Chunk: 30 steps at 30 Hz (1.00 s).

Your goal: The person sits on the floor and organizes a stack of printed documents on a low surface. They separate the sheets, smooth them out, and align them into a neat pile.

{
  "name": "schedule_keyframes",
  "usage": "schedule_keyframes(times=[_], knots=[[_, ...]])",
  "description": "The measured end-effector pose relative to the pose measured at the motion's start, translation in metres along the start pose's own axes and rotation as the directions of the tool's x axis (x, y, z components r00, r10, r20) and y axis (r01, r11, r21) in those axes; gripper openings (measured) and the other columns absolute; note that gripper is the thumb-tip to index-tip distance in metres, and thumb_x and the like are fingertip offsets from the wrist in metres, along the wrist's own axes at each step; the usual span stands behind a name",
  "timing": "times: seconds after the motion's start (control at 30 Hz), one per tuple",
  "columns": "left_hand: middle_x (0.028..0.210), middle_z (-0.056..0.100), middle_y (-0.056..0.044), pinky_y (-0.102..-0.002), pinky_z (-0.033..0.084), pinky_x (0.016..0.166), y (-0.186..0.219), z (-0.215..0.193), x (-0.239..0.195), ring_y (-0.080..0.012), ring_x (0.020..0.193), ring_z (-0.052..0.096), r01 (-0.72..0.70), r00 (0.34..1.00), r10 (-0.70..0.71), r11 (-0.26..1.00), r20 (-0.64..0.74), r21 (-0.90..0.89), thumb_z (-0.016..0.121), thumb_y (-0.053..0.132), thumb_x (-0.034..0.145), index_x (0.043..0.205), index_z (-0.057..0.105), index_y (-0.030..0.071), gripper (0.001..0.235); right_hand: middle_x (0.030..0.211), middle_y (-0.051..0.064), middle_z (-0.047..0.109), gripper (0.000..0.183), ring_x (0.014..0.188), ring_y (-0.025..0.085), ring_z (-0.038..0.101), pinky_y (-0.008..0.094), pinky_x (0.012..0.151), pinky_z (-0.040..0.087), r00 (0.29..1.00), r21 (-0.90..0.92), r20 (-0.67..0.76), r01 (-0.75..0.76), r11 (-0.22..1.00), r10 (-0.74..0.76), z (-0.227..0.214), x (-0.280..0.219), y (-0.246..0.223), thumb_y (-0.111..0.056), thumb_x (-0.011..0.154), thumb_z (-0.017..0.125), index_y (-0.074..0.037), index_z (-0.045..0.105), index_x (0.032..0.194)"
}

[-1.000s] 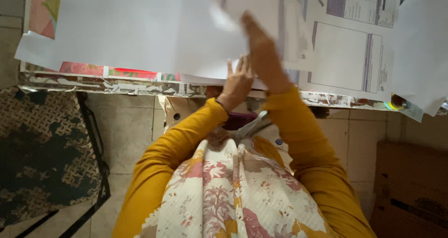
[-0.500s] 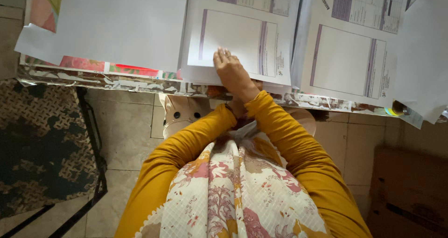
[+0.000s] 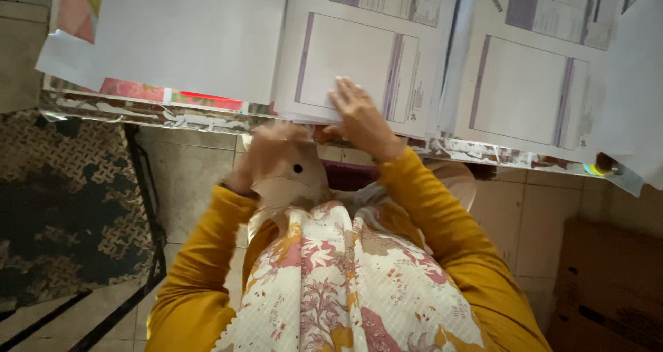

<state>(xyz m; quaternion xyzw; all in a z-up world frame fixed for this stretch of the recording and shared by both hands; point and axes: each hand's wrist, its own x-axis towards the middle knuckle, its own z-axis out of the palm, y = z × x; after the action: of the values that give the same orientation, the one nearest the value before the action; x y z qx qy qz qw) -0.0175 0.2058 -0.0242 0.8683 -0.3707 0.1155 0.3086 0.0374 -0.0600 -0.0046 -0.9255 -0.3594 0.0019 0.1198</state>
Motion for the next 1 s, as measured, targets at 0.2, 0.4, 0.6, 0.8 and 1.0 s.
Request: schedule_keyframes(times=[0.2, 0.4, 0.6, 0.8, 1.0], knots=[[0.127, 0.06, -0.006, -0.046, 0.05, 0.086, -0.071, -0.093, -0.003, -0.0334, 0.107, 0.06, 0.39, 0.92, -0.362, 0.875, -0.149, 0.287, 0.101, 0.034, 0.058, 0.116, 0.07, 0.017, 0.068, 0.156, 0.029, 0.045, 0.1, 0.148, 0.047, 0.038, 0.056, 0.119, 0.031, 0.984, -0.178, -0.075, -0.173, 0.969, 0.162, -0.017, -0.053, 0.026, -0.049, 0.065, 0.093, -0.005, 0.057, 0.146], [0.125, 0.063, 0.0, -0.048, 0.051, 0.084, -0.09, -0.106, 0.012, -0.0335, 0.108, 0.065, 0.398, 0.904, -0.428, 0.841, 0.0, 0.368, 0.099, 0.04, 0.051, 0.103, 0.07, 0.023, 0.062, 0.153, 0.028, 0.05, 0.084, 0.143, 0.045, 0.048, 0.052, 0.119, 0.039, 0.982, -0.082, -0.042, -0.189, 0.979, 0.186, -0.011, -0.053, 0.044, -0.036, 0.069, 0.094, -0.005, 0.062, 0.139], [0.122, 0.067, -0.011, -0.052, 0.054, 0.09, -0.089, -0.12, 0.007, -0.0428, 0.11, 0.066, 0.398, 0.915, -0.403, 0.907, 0.014, 0.138, 0.097, 0.025, 0.065, 0.105, 0.073, 0.013, 0.048, 0.153, 0.026, 0.048, 0.081, 0.142, 0.047, 0.047, 0.053, 0.117, 0.041, 0.962, 0.18, -0.074, -0.246, 0.952, 0.262, -0.05, -0.087, 0.045, -0.034, 0.075, 0.092, -0.007, 0.06, 0.144], [0.125, 0.065, -0.022, -0.05, 0.049, 0.103, -0.081, -0.128, 0.005, -0.0398, 0.114, 0.062, 0.219, 0.975, -0.22, 0.976, -0.038, -0.016, 0.064, -0.013, 0.096, 0.128, 0.074, -0.006, 0.035, 0.145, 0.032, 0.059, 0.064, 0.135, 0.046, 0.056, 0.057, 0.117, 0.043, 0.901, 0.136, -0.254, -0.326, 0.936, 0.351, -0.148, -0.183, 0.099, -0.043, 0.095, 0.075, 0.008, 0.064, 0.132], [0.124, 0.063, -0.02, -0.046, 0.051, 0.094, -0.073, -0.128, 0.009, -0.036, 0.107, 0.059, 0.273, 0.962, -0.273, 0.957, -0.015, 0.103, 0.069, 0.001, 0.114, 0.127, 0.08, 0.002, 0.017, 0.148, 0.029, 0.056, 0.064, 0.133, 0.043, 0.056, 0.052, 0.112, 0.046, 0.876, 0.098, 0.028, -0.481, 0.871, 0.481, -0.165, -0.216, 0.127, -0.017, 0.072, 0.093, 0.005, 0.066, 0.126]])
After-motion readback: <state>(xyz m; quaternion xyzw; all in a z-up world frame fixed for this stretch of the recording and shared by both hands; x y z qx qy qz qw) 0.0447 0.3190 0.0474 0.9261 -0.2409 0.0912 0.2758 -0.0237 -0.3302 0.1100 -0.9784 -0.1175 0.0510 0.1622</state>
